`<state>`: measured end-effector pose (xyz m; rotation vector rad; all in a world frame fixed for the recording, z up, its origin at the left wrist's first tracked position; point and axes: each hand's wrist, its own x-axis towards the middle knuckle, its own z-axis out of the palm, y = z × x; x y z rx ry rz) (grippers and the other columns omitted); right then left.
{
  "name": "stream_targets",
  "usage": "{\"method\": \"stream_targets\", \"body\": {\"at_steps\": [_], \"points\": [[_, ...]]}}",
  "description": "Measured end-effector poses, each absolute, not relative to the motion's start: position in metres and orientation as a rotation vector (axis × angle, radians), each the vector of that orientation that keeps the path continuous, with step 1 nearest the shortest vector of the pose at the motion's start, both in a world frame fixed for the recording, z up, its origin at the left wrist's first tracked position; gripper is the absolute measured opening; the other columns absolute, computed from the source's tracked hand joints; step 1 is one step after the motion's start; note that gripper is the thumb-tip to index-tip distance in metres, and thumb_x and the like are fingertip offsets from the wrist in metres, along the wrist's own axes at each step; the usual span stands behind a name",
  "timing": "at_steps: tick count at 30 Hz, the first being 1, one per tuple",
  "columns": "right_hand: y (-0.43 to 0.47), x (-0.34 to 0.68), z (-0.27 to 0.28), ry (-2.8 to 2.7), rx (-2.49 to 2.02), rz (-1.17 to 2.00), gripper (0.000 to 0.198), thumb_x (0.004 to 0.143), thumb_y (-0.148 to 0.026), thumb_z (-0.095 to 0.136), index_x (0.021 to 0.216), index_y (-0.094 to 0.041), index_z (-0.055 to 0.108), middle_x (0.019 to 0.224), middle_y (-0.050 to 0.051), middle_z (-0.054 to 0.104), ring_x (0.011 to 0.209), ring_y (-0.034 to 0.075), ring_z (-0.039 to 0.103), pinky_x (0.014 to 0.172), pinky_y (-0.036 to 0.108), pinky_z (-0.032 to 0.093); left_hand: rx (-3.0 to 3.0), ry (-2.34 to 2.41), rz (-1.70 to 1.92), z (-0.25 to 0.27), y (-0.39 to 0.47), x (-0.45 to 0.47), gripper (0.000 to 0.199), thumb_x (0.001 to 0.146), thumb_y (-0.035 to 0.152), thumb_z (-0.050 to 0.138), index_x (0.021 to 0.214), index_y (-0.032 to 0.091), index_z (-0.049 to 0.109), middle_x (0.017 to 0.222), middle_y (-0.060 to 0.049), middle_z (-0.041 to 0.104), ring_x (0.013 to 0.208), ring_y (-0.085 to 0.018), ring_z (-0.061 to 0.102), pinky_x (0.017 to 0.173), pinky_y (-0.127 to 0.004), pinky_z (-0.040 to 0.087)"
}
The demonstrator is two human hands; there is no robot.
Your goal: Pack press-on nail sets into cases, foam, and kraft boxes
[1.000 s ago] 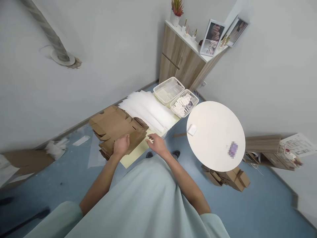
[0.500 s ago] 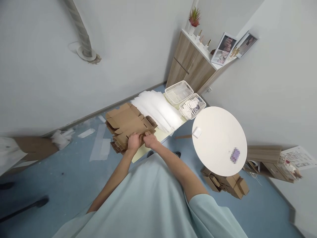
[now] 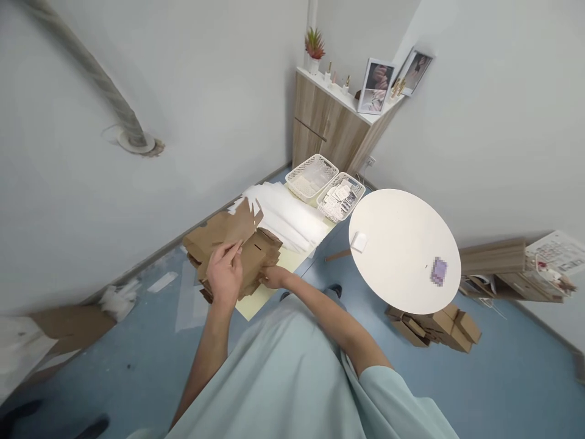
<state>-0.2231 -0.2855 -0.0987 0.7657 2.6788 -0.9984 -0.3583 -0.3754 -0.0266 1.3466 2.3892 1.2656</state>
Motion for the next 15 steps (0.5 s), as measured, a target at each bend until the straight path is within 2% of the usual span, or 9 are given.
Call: {"method": "stream_targets", "body": {"at_steps": [3,5,8,11,15], "points": [[-0.272,-0.183,-0.064,2.7,1.199,-1.472,0.025,0.107,-0.031,0.059,0.123,-0.024,0.077,0.133,0.008,0.077,0.127,0.025,0.072,0.11,0.039,0.056,1.58,2.242,1.414,0.001,-0.368,-0.347,0.045,0.106,0.021,0.046,0.139,0.03,0.075,0.134,-0.009,0.074,0.13,-0.027,0.066,0.115,-0.047,0.055],[-0.259,-0.145,-0.036,2.661,1.677,-1.664,0.033,0.107,-0.046,0.06,0.125,-0.024,0.077,0.135,0.009,0.077,0.131,0.027,0.07,0.116,0.042,0.052,1.745,2.106,1.469,0.011,-0.359,-0.334,0.048,0.107,0.019,0.044,0.144,0.032,0.072,0.139,-0.008,0.073,0.137,-0.026,0.064,0.12,-0.048,0.053],[-0.241,-0.083,0.008,2.636,2.035,-1.849,0.045,0.1,-0.056,0.066,0.128,-0.023,0.076,0.131,0.01,0.078,0.129,0.029,0.07,0.116,0.045,0.051,1.966,1.869,1.495,0.015,-0.337,-0.303,0.049,0.109,0.018,0.043,0.147,0.033,0.07,0.141,-0.008,0.073,0.143,-0.026,0.061,0.123,-0.051,0.051],[-0.232,-0.024,0.04,2.631,2.369,-1.842,0.052,0.087,-0.054,0.082,0.127,-0.022,0.073,0.117,0.009,0.08,0.119,0.028,0.074,0.111,0.045,0.054,2.149,1.606,1.413,0.011,-0.312,-0.261,0.05,0.109,0.018,0.045,0.151,0.034,0.066,0.144,-0.008,0.072,0.147,-0.027,0.059,0.125,-0.053,0.049],[-0.234,0.041,0.046,2.492,2.858,-1.622,0.031,0.088,-0.048,0.078,0.101,-0.021,0.074,0.104,0.007,0.079,0.104,0.026,0.075,0.101,0.041,0.058,2.324,1.315,1.222,-0.001,-0.277,-0.196,0.062,0.105,0.009,0.037,0.158,0.034,0.058,0.152,-0.007,0.068,0.154,-0.026,0.052,0.126,-0.055,0.048]]}}
